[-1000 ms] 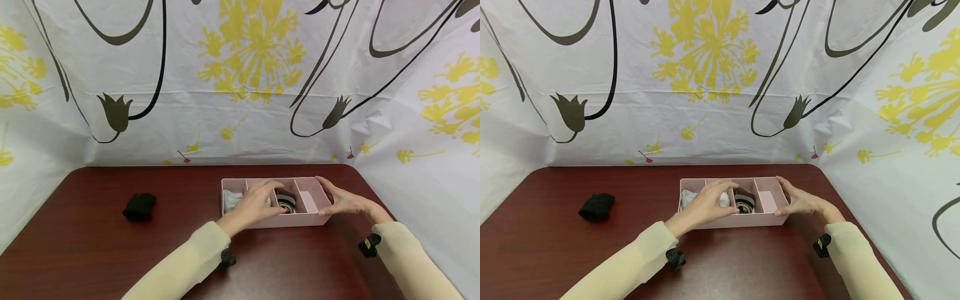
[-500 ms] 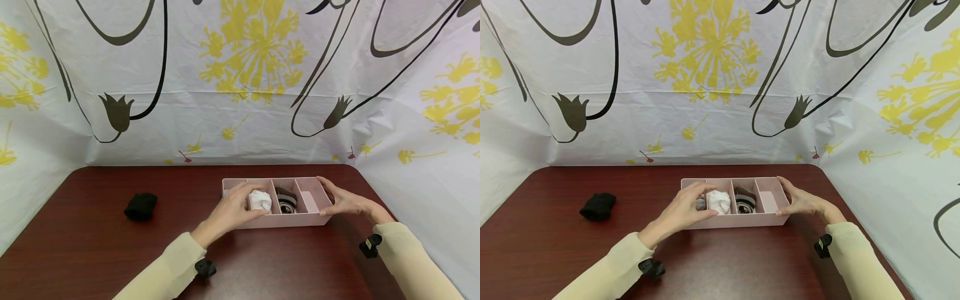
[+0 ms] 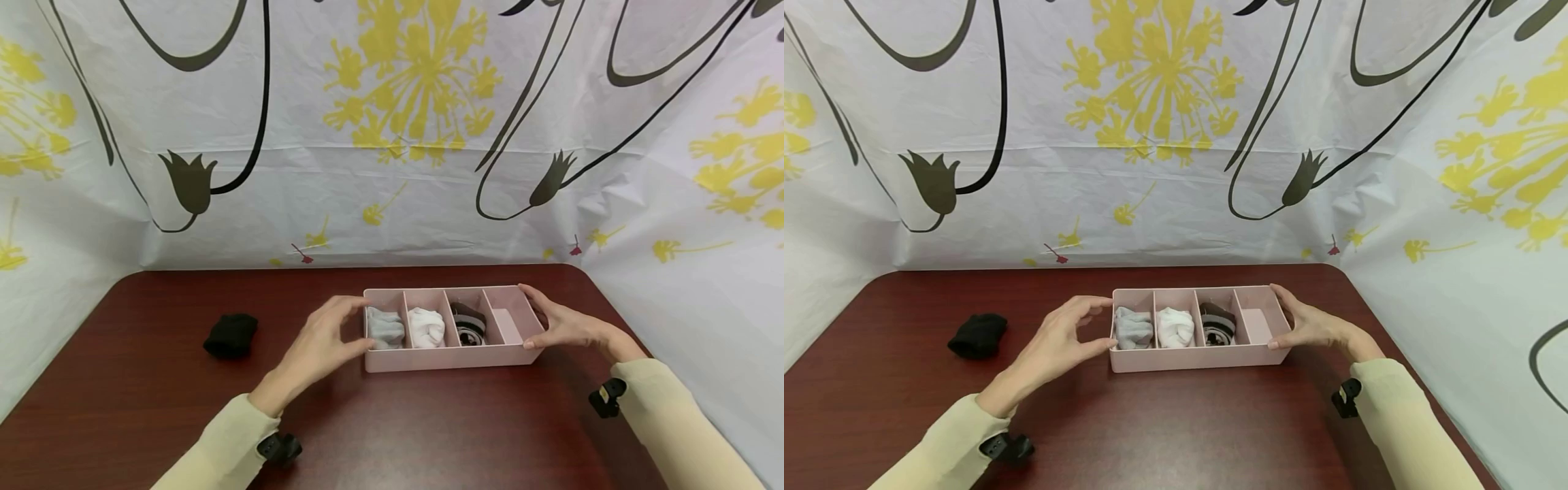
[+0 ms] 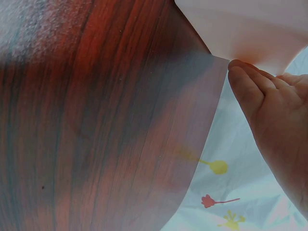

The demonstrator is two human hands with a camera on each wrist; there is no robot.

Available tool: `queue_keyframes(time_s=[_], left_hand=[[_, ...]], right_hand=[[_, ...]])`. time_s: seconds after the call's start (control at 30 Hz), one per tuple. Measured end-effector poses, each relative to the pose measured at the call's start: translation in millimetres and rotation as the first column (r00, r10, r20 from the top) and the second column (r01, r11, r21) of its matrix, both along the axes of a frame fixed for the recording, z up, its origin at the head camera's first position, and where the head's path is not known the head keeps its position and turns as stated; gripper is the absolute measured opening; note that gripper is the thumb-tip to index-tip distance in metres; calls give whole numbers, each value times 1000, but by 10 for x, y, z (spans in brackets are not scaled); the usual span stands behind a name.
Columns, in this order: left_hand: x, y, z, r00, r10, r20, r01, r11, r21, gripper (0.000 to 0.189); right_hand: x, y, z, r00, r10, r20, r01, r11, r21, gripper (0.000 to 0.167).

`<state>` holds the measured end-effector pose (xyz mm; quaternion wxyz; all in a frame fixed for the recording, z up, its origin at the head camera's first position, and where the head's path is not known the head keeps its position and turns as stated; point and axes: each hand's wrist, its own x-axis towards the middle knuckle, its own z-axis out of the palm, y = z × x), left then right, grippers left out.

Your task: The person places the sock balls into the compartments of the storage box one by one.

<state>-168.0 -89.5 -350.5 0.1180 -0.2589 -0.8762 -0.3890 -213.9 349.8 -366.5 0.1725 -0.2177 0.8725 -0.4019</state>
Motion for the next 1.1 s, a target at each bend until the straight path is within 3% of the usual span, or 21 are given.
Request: queue_keyframes(time_s=[0.37,1.1], left_hand=[[-24,-337,-17,998,54,28,-55,998,25,57],[-12,-1153,-17,972,232,45,-228,971,-75,56]], right_hand=[[-5,5,-10,1000,3,14,-3,1000,-5,107],[-19,-6,6,1000,-5,19,5,1000,11,107]])
